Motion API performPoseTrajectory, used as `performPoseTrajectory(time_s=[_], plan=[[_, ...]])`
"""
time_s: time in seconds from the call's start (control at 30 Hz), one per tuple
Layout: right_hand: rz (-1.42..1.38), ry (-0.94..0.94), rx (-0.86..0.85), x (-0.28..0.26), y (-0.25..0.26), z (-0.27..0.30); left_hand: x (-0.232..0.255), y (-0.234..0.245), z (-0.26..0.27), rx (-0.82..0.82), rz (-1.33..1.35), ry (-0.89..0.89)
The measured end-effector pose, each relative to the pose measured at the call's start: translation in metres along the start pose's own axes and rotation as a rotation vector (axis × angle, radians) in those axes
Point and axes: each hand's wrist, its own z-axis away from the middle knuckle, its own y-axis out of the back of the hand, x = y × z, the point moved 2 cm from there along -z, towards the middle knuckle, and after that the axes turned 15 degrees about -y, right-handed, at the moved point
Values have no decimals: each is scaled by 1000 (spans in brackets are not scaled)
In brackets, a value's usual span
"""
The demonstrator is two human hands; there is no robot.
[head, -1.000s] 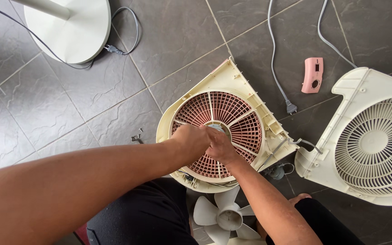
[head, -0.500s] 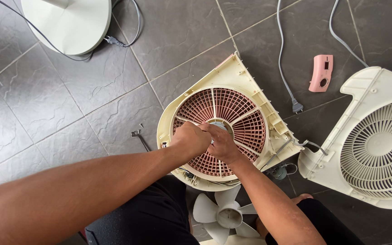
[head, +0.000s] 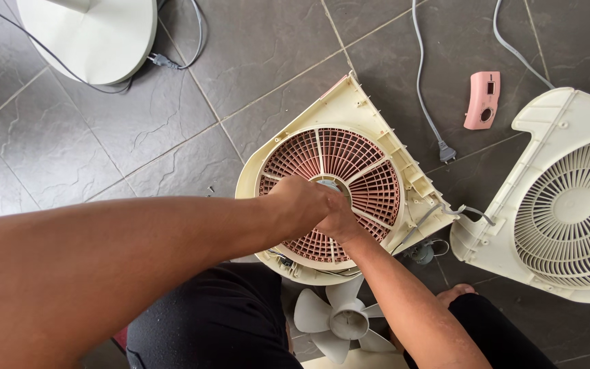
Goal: The person sits on the floor and uses a screwdriver to loosen and remove the central nut from the fan motor shaft. They then remove the motor assembly from the fan cage and place it on the floor.
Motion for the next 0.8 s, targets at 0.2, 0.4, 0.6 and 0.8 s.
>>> performPoseTrajectory(time_s=[0.2,0.4,0.6,0.8], plan=[[97,-158,35,21,-15,2,-4,9,0,146,189,179],[-49,206,177,1,-3,0,-4,-42,9,632,1696,859],[-92,106,67,-19,9,-5,-12,-45,-4,653,1569,758],[-101,-59,-37,-19,14,-5,-17,-17,17,457,1154,759]])
